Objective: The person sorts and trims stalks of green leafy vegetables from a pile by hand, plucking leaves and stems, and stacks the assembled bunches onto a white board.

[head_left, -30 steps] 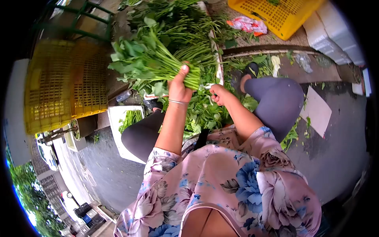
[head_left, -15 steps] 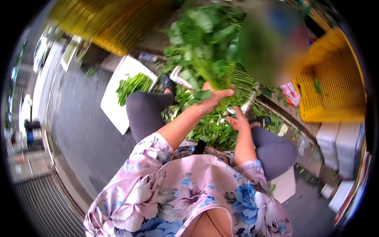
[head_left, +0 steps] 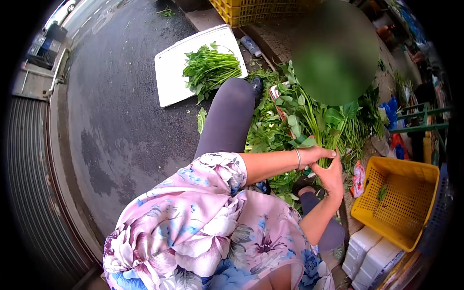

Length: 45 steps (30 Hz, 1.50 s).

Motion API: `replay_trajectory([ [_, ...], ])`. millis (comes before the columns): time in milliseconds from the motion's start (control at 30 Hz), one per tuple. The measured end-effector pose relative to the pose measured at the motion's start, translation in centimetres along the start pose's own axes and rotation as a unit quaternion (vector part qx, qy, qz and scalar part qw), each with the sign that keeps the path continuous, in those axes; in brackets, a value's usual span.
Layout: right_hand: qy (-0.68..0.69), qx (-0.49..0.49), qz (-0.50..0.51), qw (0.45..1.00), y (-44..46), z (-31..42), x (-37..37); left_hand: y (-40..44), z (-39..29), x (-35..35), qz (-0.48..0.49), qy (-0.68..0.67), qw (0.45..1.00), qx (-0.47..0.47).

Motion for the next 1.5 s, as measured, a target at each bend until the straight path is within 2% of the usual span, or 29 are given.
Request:
replay_trajectory([
  [67,-0.004,-0.001,0.020,1.000,0.2,0.1,-0.4,-0.8,-0.3,0.4,0.073,-0.047,0.994,0.059],
  [100,-0.001,-0.003,0.032,0.999,0.4,0.1,-0.6,-1.5,-1.0,0.7,0.084,-0.015,0.995,0.060],
  [200,-0.030,0.028,0.043,0.998,0.6,0.3,-0.9,-2.4,-1.0,0.7,0.081,-0.035,0.995,0.051],
  [233,-0.033,0.001,0.043,0.999,0.5,0.8,-1.0,-3.0,-1.2,0.7,0.101,-0.042,0.992,0.066],
  [267,-0.020,-0.020,0.052,0.998,0.5,0.0,-1.0,-2.8,-0.3,0.6,0.088,-0.020,0.995,0.047],
  [333,-0.001,0.005,0.041,0.999,-0.2,1.2,-0.9,-3.3,-0.6,0.3,0.084,-0.014,0.995,0.042],
  [367,-0.006,0.008,0.032,0.999,-0.4,0.6,-0.7,-3.5,-0.8,0.5,0.092,0.019,0.989,0.114],
  [400,-0.010,0.008,0.014,1.000,-0.4,-0.5,-0.4,-2.9,0.5,0.4,0.056,0.004,0.992,0.110],
  [467,0.051,0.014,-0.005,0.999,-0.6,-1.9,-0.6,-4.0,-0.9,0.3,-0.011,0.044,0.984,0.175],
  [533,0.051,0.003,-0.042,0.998,-0.7,-3.1,-0.9,-4.3,-1.9,-0.4,-0.011,0.004,0.997,0.078],
  [600,0.039,0.034,-0.075,0.996,-0.6,-4.2,-0.6,-3.4,-1.0,-0.3,0.006,-0.001,0.998,0.056],
  [667,0.071,0.017,-0.077,0.994,-1.5,-1.6,0.9,-3.1,-1.3,-0.3,0.046,0.004,0.998,0.044],
  [733,0.134,-0.057,-0.034,0.989,-1.4,-2.7,1.5,-3.2,-1.3,-0.2,0.089,0.000,0.993,0.081],
  [767,0.184,0.022,-0.036,0.982,-1.3,-2.8,2.0,-2.8,-0.7,0.0,0.114,0.020,0.989,0.094],
  [800,0.165,-0.007,-0.028,0.986,-1.3,-2.1,3.0,-2.9,-0.5,-0.1,0.094,0.033,0.991,0.092],
  [867,0.184,0.013,-0.046,0.982,-0.3,-3.8,4.8,-3.9,-1.1,-0.9,0.124,0.036,0.990,0.063],
  [933,0.165,0.017,-0.056,0.985,-0.1,-2.5,6.9,-4.2,-1.7,-1.3,0.162,0.046,0.982,0.086],
  [1000,0.130,0.026,-0.083,0.988,1.6,-5.0,8.0,-3.7,-0.8,-0.9,0.197,0.040,0.974,0.102],
  [1067,0.096,0.016,-0.098,0.990,1.6,-3.8,8.3,-3.5,-1.0,-1.1,0.198,0.050,0.973,0.109],
  [1133,0.176,0.040,-0.114,0.977,2.3,-5.3,7.8,-3.1,-1.2,-1.1,0.201,0.063,0.971,0.117],
  [1200,0.142,0.030,-0.162,0.976,2.4,-6.1,7.0,-2.4,-1.3,-1.1,0.168,0.014,0.976,0.136],
  [1267,0.102,-0.009,-0.195,0.975,2.2,-6.2,6.8,-1.7,-1.3,-0.9,0.147,0.027,0.977,0.152],
  [1500,0.046,-0.062,-0.248,0.966,0.6,-4.6,8.0,0.2,-4.1,-1.5,0.085,-0.041,0.993,0.076],
])
Point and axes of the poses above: each hand's wrist, its own y-axis towards the middle knuckle, its own x-axis out of the back of the hand, z = x × y, the point moved 2 cm from there along y, towards the middle knuckle, and after that the axes turned 14 degrees about y, right-handed, at the moved point
